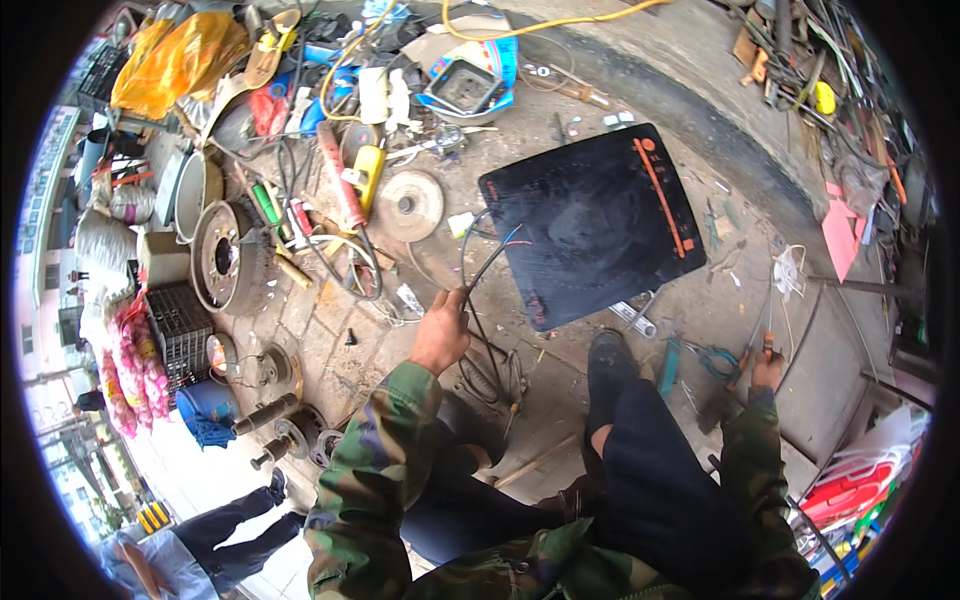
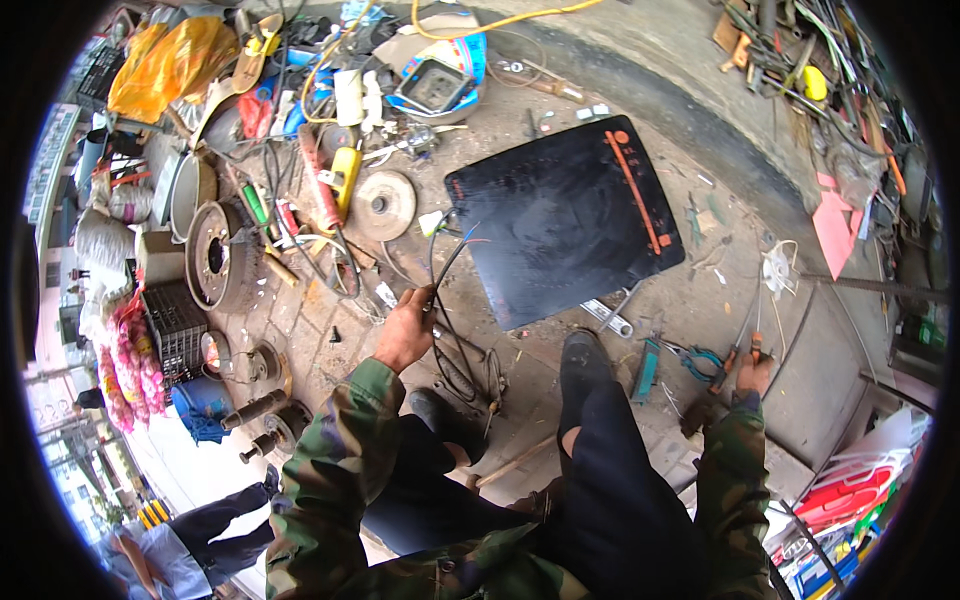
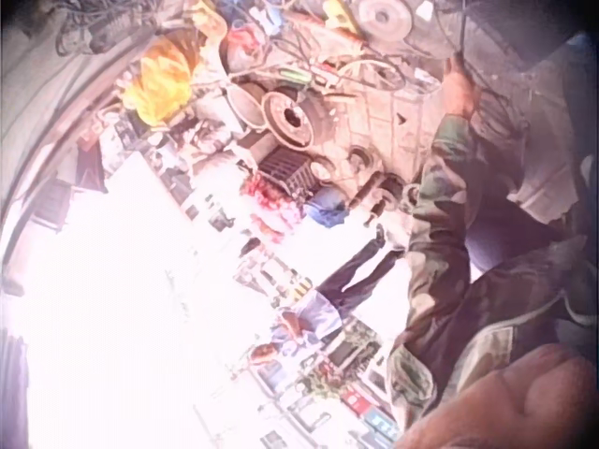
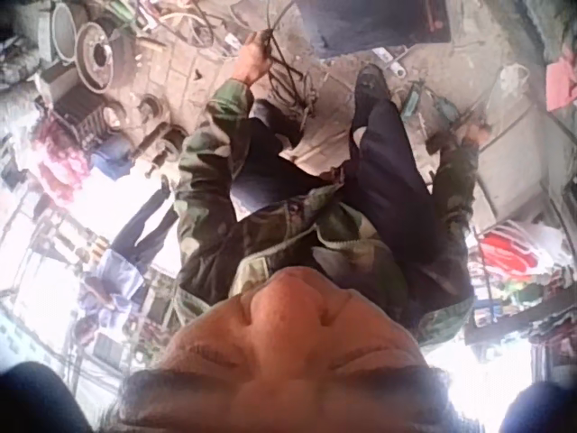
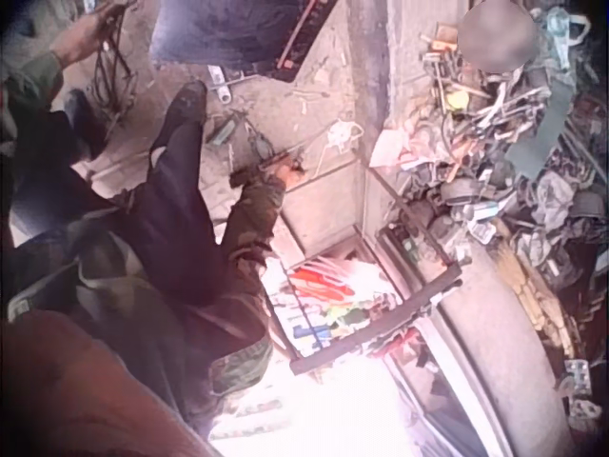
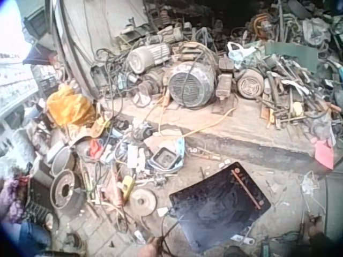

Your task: The person sits on a low stool and uses pliers to strip the insulation from a black cable. They then twist the exposed wires and appear to prepare the cable end for connection.

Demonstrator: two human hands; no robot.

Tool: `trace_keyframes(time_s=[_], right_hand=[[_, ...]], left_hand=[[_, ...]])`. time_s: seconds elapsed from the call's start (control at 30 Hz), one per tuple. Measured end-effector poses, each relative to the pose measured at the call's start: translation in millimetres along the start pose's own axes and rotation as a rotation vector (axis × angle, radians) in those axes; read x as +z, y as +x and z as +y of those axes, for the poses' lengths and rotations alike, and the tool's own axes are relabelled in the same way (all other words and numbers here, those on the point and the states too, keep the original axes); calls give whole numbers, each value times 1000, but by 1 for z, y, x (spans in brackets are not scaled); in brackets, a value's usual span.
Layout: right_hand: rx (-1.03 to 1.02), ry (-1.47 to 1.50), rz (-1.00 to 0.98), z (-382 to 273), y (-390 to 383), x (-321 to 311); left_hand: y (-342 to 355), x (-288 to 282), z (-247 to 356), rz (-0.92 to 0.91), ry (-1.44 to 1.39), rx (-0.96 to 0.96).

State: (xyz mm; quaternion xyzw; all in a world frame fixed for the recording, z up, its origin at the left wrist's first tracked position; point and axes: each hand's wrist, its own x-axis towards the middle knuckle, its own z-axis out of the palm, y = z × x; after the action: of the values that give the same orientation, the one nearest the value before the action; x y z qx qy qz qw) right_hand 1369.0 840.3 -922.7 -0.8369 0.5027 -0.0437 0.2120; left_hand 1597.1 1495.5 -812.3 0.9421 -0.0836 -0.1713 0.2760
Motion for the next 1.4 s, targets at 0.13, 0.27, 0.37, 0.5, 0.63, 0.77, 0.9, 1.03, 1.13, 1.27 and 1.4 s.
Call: trace_keyframes(time_s=[0.13, 0.27, 0.37, 0.5, 0.63, 0.77, 0.9, 1.03, 1.13, 1.27, 1.4], right_hand=[[58, -56, 39, 15, 4, 1], [245, -28, 23, 16, 8, 5], [296, 23, 7, 11, 6, 8], [245, 211, 15, 4, -4, 9], [267, 342, 32, 0, -17, 6], [302, 418, -36, 5, -20, 0], [316, 394, 14, 3, -21, -4], [125, 476, -39, -27, -27, -13], [297, 708, -127, -50, -40, -6], [-166, 117, 121, -90, -65, 18], [-153, 250, 73, -136, -91, 13]], left_hand=[[10, -6, -19, -23, 53, -5], [29, -9, -36, 21, 44, 54], [46, -8, -47, 116, -3, 77], [77, -2, -55, 268, -109, 70], [105, 6, -53, 291, -288, -29], [124, 1, -56, 220, -156, 4], [136, -7, -54, 188, 40, 39], [138, -5, -52, 195, 218, 14], [136, -5, -56, 289, 237, 142], [124, -14, -63, 324, 266, 24], [105, -39, -73, 462, 235, -6]])
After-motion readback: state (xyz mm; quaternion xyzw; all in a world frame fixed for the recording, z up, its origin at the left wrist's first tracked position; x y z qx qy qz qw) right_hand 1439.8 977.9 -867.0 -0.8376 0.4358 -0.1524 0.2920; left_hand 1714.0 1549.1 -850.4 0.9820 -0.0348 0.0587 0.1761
